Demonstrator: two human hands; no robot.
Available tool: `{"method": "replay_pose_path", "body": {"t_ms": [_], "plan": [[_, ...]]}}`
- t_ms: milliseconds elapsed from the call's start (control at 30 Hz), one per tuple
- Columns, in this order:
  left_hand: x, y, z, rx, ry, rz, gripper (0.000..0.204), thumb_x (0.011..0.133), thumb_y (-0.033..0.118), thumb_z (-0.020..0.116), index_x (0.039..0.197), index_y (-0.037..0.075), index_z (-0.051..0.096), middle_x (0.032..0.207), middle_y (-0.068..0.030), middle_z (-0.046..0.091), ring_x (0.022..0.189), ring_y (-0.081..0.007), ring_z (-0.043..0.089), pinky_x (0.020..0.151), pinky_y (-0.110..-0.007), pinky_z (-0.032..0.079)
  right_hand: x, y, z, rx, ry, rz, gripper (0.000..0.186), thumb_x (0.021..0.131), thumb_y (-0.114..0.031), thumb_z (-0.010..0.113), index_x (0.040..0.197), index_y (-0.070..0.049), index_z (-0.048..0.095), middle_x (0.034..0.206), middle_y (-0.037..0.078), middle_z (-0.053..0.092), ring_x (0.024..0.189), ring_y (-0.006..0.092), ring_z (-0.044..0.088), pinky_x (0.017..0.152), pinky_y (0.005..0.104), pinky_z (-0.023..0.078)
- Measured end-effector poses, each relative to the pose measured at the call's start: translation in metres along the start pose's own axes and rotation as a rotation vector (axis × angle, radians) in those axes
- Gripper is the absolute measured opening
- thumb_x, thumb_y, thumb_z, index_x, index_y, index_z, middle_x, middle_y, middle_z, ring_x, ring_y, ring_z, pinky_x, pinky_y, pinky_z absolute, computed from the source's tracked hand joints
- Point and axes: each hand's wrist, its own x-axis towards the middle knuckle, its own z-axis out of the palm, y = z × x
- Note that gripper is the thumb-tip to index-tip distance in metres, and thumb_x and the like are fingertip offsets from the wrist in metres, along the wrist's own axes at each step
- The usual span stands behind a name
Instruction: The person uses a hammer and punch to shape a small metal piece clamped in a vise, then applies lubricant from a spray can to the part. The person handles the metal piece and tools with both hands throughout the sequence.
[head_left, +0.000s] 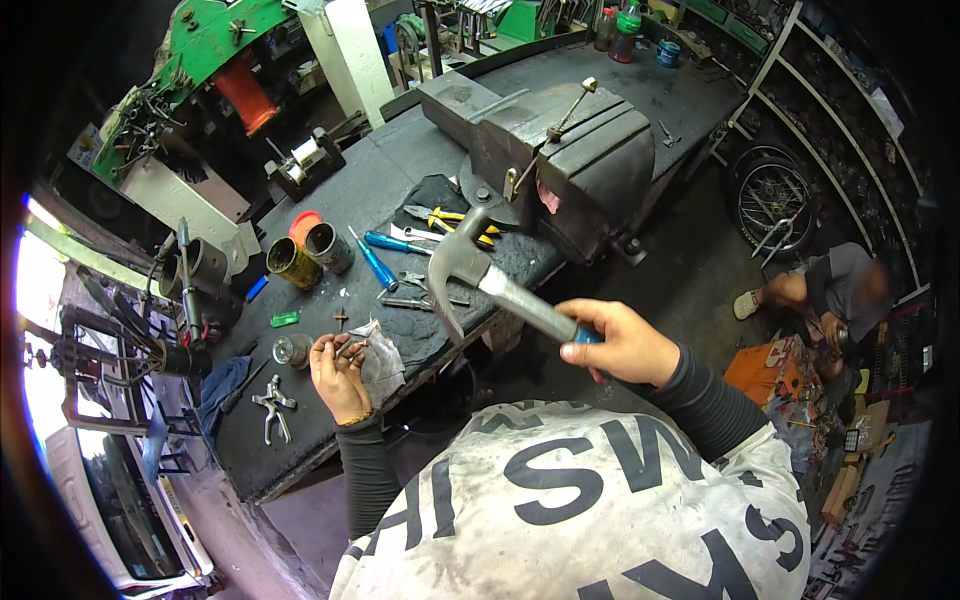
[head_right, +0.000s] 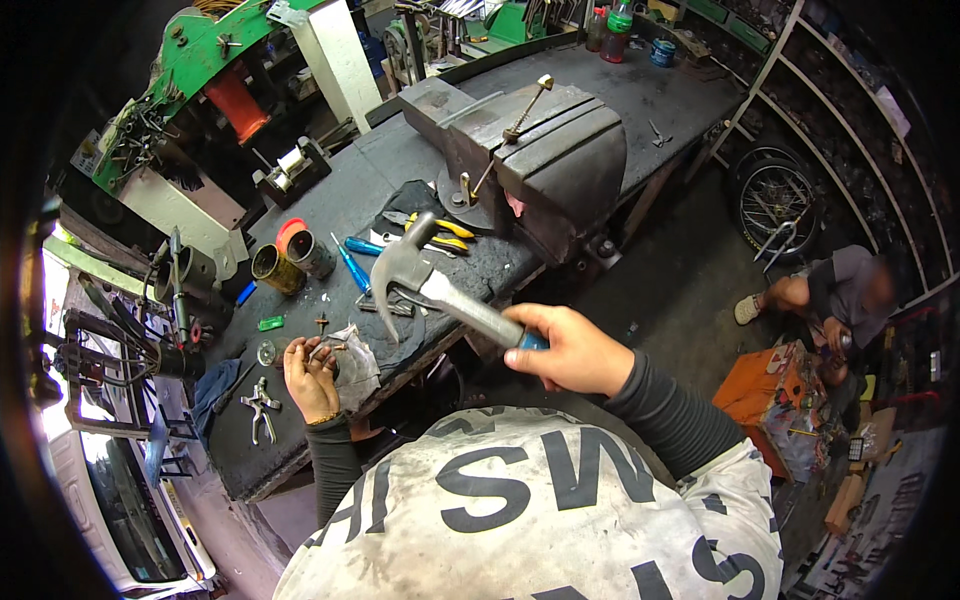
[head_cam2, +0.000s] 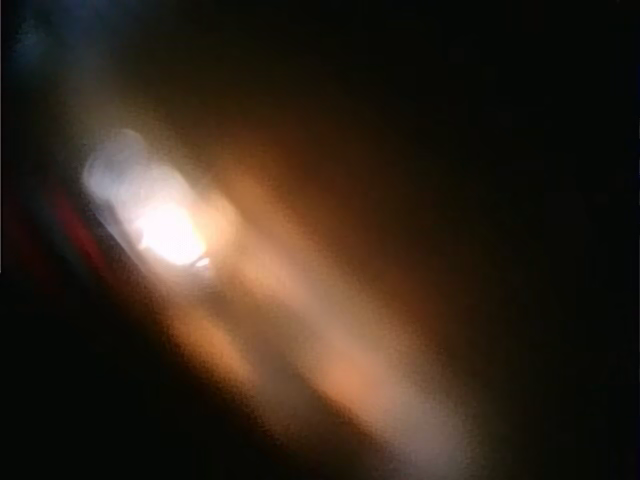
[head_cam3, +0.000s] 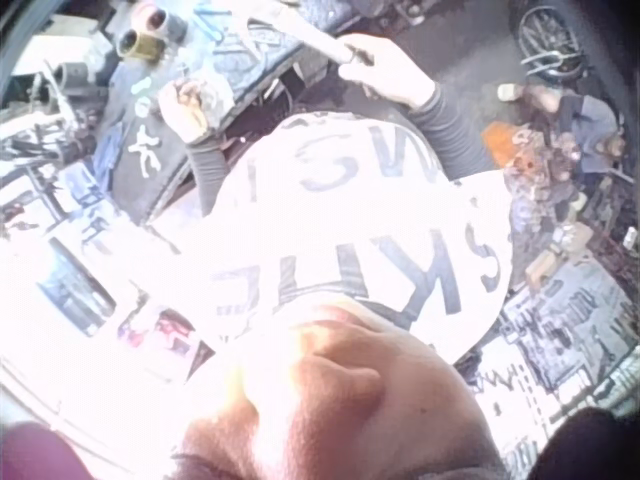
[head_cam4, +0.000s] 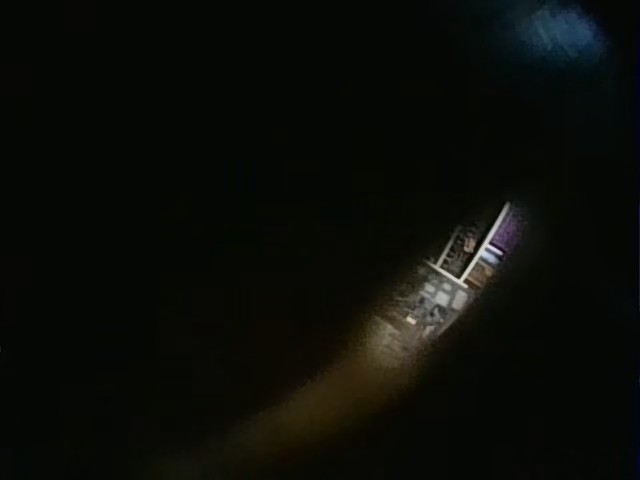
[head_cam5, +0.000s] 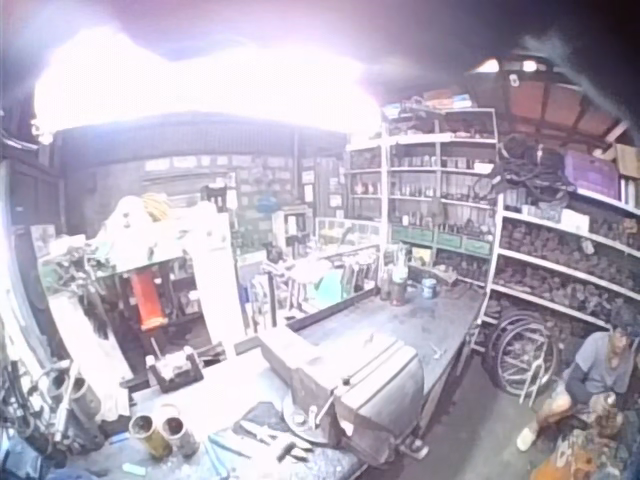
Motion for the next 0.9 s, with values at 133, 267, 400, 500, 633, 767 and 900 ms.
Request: {"method": "replay_pose_path", "body": {"t_ms": [133, 267, 400, 500, 633, 767, 900], "plan": [[0.006, -0.004, 0.009, 0.031, -0.017, -0.01, 0.017, 0.098, 0.021, 0.046, 0.109, 0.009, 0.051, 0.102, -0.0096, 0.059, 0.083, -0.0204, 0.058, 0.072, -0.032, 0.046, -0.015, -0.003, -0.002, 0.103, -0.106, 0.001, 0.038, 0.078, -0.01, 0.076, 0.107, -0.001, 0.052, 0.066, 0.0, 0.053, 0.046, 0.0048, 0.049, 0.043, 0.0202, 0.039], [0.011, -0.004, 0.023, 0.0, -0.067, -0.023, 0.017, 0.098, 0.021, 0.046, 0.109, 0.009, 0.051, 0.102, -0.0095, 0.06, 0.083, -0.0204, 0.059, 0.073, -0.034, 0.047, -0.026, -0.011, -0.022, 0.533, -0.059, -0.141, 0.038, 0.072, 0.004, 0.069, 0.103, -0.003, 0.047, 0.063, 0.005, 0.051, 0.042, 0.0099, 0.045, 0.039, 0.0223, 0.036], [0.014, -0.009, 0.044, 0.0, -0.093, -0.044, 0.016, 0.098, 0.018, 0.047, 0.109, 0.007, 0.049, 0.099, -0.0097, 0.061, 0.08, -0.0179, 0.061, 0.07, -0.029, 0.048, -0.013, -0.001, -0.05, 0.69, 0.005, -0.407, 0.036, 0.076, -0.014, 0.06, 0.106, 0.0, 0.046, 0.061, 0.008, 0.046, 0.047, 0.0172, 0.049, 0.05, 0.0321, 0.045], [0.015, -0.012, 0.051, -0.005, -0.122, -0.084, 0.016, 0.098, 0.017, 0.047, 0.109, 0.006, 0.049, 0.098, -0.0098, 0.061, 0.08, -0.0174, 0.061, 0.069, -0.028, 0.048, -0.019, 0.009, -0.072, 0.56, 0.225, -0.165, 0.017, 0.087, -0.013, 0.057, 0.099, -0.004, 0.05, 0.059, 0.005, 0.048, 0.046, 0.0145, 0.05, 0.045, 0.0283, 0.043], [0.024, -0.021, 0.057, -0.01, -0.132, -0.112, 0.015, 0.098, 0.016, 0.046, 0.108, 0.006, 0.05, 0.099, -0.0098, 0.062, 0.08, -0.0163, 0.062, 0.07, -0.027, 0.049, -0.009, 0.0, -0.068, 0.328, 0.226, -0.001, 0.021, 0.09, -0.02, 0.063, 0.097, -0.004, 0.051, 0.063, 0.005, 0.055, 0.047, 0.0126, 0.053, 0.041, 0.0265, 0.045], [0.028, -0.018, 0.067, 0.012, -0.142, -0.081, 0.015, 0.097, 0.015, 0.047, 0.108, 0.005, 0.051, 0.099, -0.0095, 0.063, 0.08, -0.0155, 0.062, 0.069, -0.026, 0.049, 0.006, -0.012, -0.065, 0.294, 0.343, -0.12, 0.022, 0.095, -0.022, 0.055, 0.104, -0.002, 0.051, 0.064, 0.006, 0.056, 0.048, 0.0116, 0.054, 0.042, 0.0248, 0.048], [0.037, -0.027, 0.052, 0.04, -0.159, -0.104, 0.018, 0.097, 0.018, 0.047, 0.11, 0.006, 0.051, 0.1, -0.0099, 0.062, 0.083, -0.0169, 0.062, 0.071, -0.029, 0.049, 0.017, -0.015, -0.066, 0.271, 0.455, -0.256, 0.023, 0.099, -0.027, 0.046, 0.101, -0.004, 0.046, 0.06, 0.007, 0.053, 0.042, 0.0112, 0.05, 0.039, 0.0248, 0.046]]}}
